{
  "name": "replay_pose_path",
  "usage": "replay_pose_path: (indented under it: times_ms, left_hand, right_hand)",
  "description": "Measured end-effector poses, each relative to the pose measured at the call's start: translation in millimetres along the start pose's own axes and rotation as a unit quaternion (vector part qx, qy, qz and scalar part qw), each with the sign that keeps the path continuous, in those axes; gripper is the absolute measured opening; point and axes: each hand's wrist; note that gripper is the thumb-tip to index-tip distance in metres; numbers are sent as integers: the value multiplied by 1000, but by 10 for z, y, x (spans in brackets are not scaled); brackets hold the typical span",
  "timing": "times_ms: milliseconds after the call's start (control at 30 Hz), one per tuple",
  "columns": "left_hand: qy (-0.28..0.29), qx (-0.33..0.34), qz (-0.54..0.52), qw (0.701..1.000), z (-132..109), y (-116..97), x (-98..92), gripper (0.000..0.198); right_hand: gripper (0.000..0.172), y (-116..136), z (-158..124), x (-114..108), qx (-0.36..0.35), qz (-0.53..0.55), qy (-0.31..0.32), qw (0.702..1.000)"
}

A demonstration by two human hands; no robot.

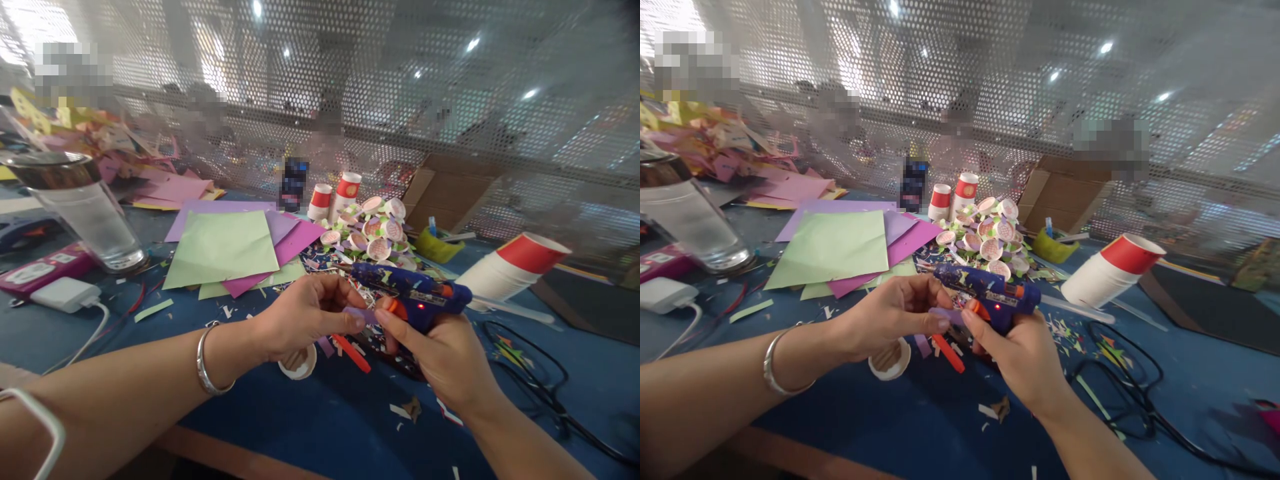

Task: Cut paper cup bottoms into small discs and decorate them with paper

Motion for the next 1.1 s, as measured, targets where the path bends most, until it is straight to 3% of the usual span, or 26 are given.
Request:
replay_pose_path:
  times_ms: [167, 433, 567, 667, 833, 933, 1100]
  left_hand:
    - [17, -5, 21, 1000, 16, 31, -35, 20]
    - [46, 7, 223, 974, 22, -168, -225, 17]
    - [93, -17, 361, 928, -27, -349, -319, 20]
    - [135, -49, 491, 859, -100, -454, -341, 18]
    - [186, -51, 613, 766, -192, -534, -355, 22]
    - [196, -59, 636, 744, -199, -530, -366, 23]
    - [212, -47, 634, 743, -208, -524, -343, 13]
  right_hand:
    - [39, -32, -2, -10, -16, -21, -4, 1000]
    - [41, -93, 16, -45, -50, -45, -12, 998]
    - [42, -96, 9, -73, -57, -46, -20, 997]
    - [43, -78, 9, -73, -54, -42, -24, 997]
    - [39, -74, 17, -62, -51, -19, -22, 998]
    - [33, -86, 26, -55, -45, -5, -14, 999]
    - [36, -106, 38, -67, -25, -28, -1, 999]
Point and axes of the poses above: each hand's wrist, its own z-axis towards the middle knuckle, its own x-axis out of the palm, y = z × x, and after that the axes turned 4 degrees about y, right-handed
